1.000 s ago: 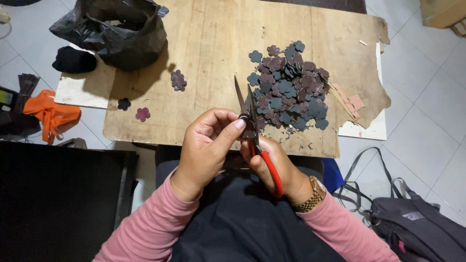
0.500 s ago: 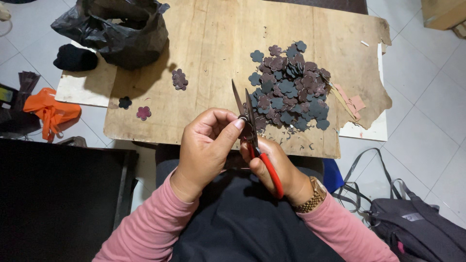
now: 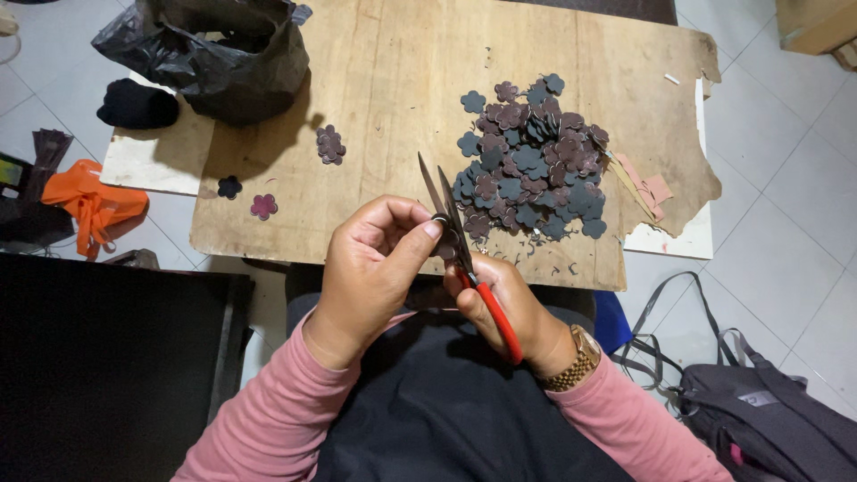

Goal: The person sits at a workbench and uses red-handled shears to trim the edges of small flower-shaped leather pieces one at a time, placing each trimmed piece onto a growing pile on the table. Around 01:20 the person briefly reaches across the table before resuming trimming.

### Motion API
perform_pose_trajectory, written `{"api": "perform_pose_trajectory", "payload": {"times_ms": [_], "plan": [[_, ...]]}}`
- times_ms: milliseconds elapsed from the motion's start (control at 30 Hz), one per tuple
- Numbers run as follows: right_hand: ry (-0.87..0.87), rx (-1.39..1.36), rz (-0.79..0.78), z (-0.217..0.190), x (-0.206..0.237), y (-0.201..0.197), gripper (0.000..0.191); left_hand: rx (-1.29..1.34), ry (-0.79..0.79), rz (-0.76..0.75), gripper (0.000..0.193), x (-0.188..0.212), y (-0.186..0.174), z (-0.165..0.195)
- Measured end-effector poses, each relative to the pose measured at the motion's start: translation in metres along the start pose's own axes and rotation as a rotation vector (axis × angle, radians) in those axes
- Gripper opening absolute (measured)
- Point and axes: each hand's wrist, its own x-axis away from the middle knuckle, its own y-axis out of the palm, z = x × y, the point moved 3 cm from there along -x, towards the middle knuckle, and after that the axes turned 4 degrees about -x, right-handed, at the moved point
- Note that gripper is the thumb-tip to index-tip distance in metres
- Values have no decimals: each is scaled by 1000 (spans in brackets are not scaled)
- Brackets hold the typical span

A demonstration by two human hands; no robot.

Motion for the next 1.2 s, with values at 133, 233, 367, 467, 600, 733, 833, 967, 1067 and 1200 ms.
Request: {"api": "perform_pose_trajectory", "payload": {"times_ms": [133, 233, 367, 467, 600, 733, 833, 967, 1067, 1200], "plan": [[18, -2, 10, 5, 1, -1, 64, 2, -1, 10, 5, -1, -1, 1], [29, 1, 11, 8, 1, -2, 63, -10, 0, 13, 4, -1, -2, 1], [45, 11, 12, 9, 2, -2, 66, -27, 11, 22, 5, -1, -3, 1], [1, 35, 14, 7, 1, -2, 75, 35, -31, 6, 8, -2, -3, 0], [26, -5, 3, 6, -1, 0, 79, 9, -74, 27, 10, -1, -5, -1], [8, -55, -10, 2, -1, 3, 76, 48, -73, 13, 10, -1, -5, -2], [-71, -94, -42, 0, -2, 3, 72, 46, -88, 19, 10, -1, -6, -2], [25, -10, 5, 8, -1, 1, 73, 48, -97, 24, 11, -1, -7, -2], [30, -13, 3, 14, 1, -1, 66, 56, -113, 28, 10, 0, -7, -2], [48, -22, -24, 20, 3, -3, 56, 58, -101, 15, 14, 0, -9, 2]]}}
